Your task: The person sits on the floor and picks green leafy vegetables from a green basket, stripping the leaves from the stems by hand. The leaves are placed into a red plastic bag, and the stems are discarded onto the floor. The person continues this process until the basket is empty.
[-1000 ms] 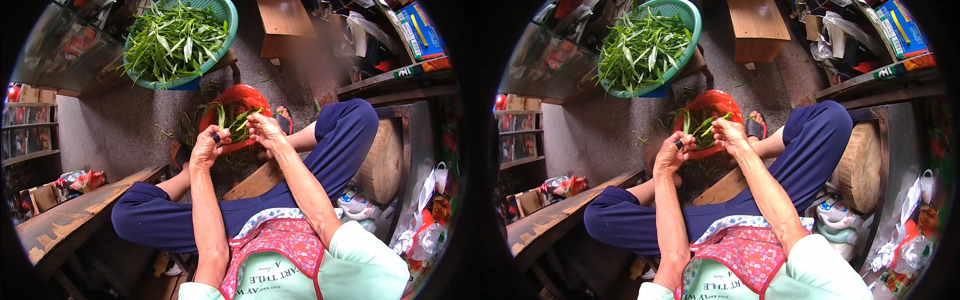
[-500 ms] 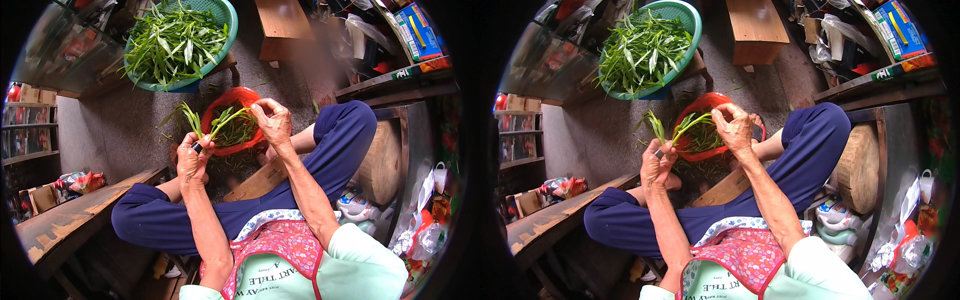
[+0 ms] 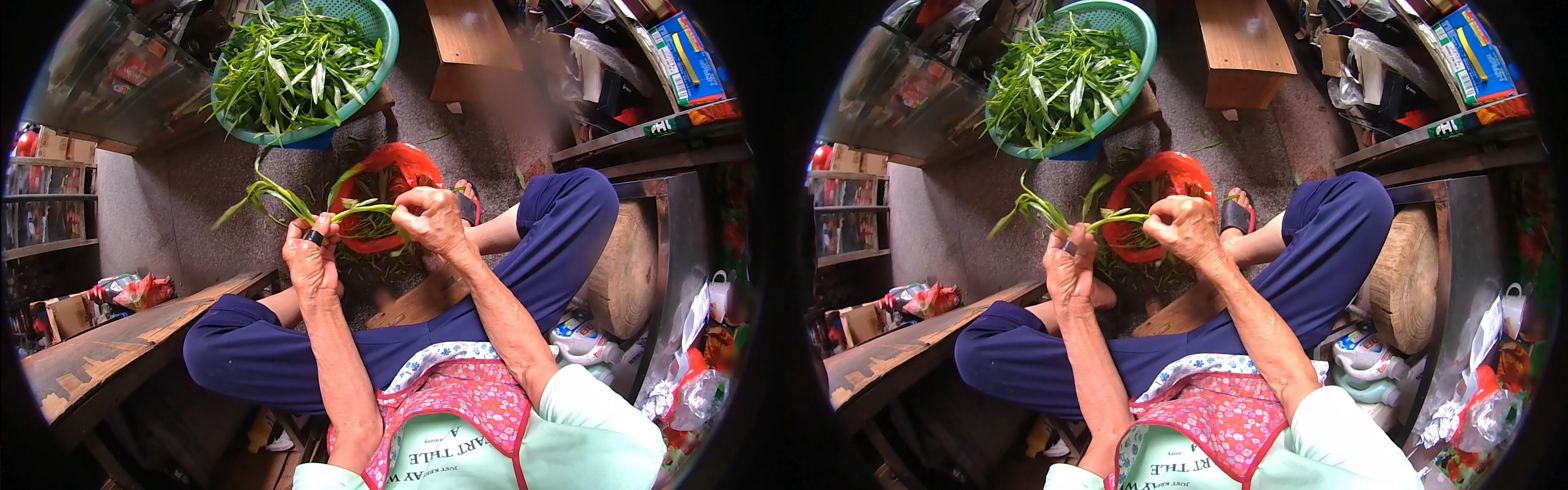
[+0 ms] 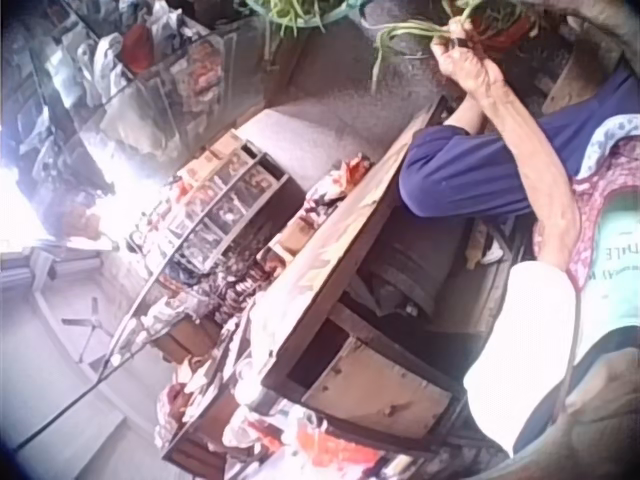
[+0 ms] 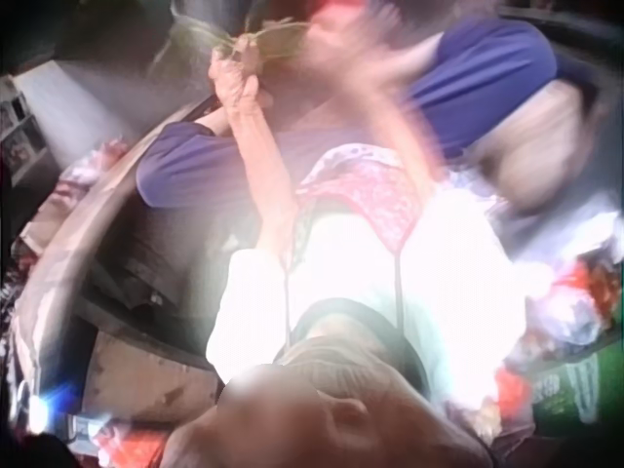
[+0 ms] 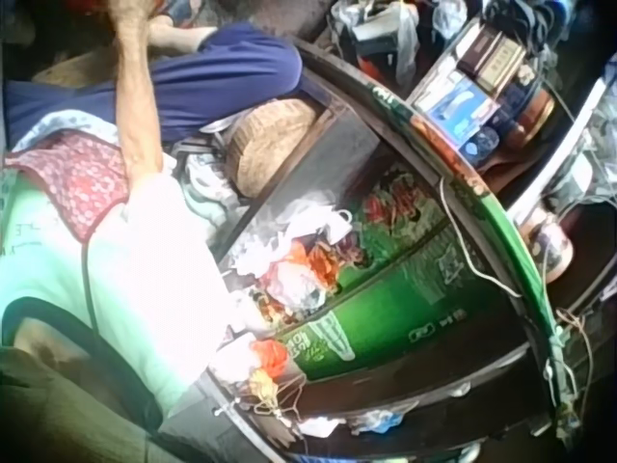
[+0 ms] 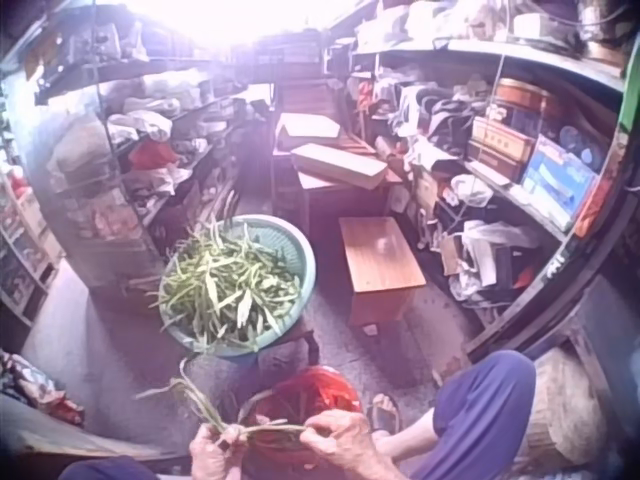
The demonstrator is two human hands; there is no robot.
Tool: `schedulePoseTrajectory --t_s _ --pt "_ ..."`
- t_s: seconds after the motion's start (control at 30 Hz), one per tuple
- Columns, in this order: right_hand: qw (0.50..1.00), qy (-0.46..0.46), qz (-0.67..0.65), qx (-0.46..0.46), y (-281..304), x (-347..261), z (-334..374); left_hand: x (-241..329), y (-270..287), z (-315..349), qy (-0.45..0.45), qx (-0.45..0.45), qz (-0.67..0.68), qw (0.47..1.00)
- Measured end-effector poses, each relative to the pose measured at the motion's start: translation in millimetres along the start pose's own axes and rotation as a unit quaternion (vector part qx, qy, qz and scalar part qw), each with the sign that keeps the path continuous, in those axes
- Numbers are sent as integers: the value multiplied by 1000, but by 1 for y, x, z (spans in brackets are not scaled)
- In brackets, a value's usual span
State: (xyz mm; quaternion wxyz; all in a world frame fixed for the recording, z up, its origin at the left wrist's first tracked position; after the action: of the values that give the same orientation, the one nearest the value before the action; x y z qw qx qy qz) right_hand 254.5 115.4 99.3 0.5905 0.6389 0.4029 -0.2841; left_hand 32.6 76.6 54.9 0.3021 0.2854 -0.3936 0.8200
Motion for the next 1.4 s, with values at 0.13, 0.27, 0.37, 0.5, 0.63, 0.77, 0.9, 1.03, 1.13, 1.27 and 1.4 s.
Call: schedulePoseTrajectory --t_s 0.13,0.27,0.37,0.5,0.63,0.77,0.9,1.03,1.13,1.27,1.4 --pt "903 -266 -298 157 4 65 13 -7 -7 4 -6 8 -8 1000" --pt "908 -238 -263 224 31 74 15 2 -12 7 -72 16 -57 996" --pt "940 -184 -278 72 9 32 0 7 -26 9 -124 -13 -107 986" --pt "959 -190 -199 -67 -4 10 -14 15 -36 18 -151 -37 -136 978" --pt "972 -167 -150 -69 -17 10 -15 16 -43 19 -156 -49 -151 975" --pt "956 -215 -164 -114 -30 9 -14 17 -46 21 -156 -56 -166 972" --pt "961 -177 -198 -77 -35 -1 -15 11 -43 19 -135 -77 -192 969" --pt "999 1 38 -29 -21 -35 -13 8 -36 22 -115 -47 -175 977" --pt "989 63 133 -8 -32 -41 -4 4 -25 23 -102 -6 -195 975" --pt "988 41 137 58 -33 -36 -1 1 -15 23 -89 43 -191 977" --pt "973 -84 134 170 3 16 -6 11 -3 21 -105 61 -134 983"
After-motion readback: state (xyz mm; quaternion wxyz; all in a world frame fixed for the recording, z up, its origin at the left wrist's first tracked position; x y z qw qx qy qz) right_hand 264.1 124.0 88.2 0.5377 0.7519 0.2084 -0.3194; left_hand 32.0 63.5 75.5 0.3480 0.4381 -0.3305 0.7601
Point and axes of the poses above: each hand's wrist, its own z-axis away from the middle knuckle, its own y-axis out of the back of the hand, x = y × z, the point moved 8 cm from there along -z, towards the middle knuckle, and after that the axes turned 1 degree about y, right-handed, at the moved point
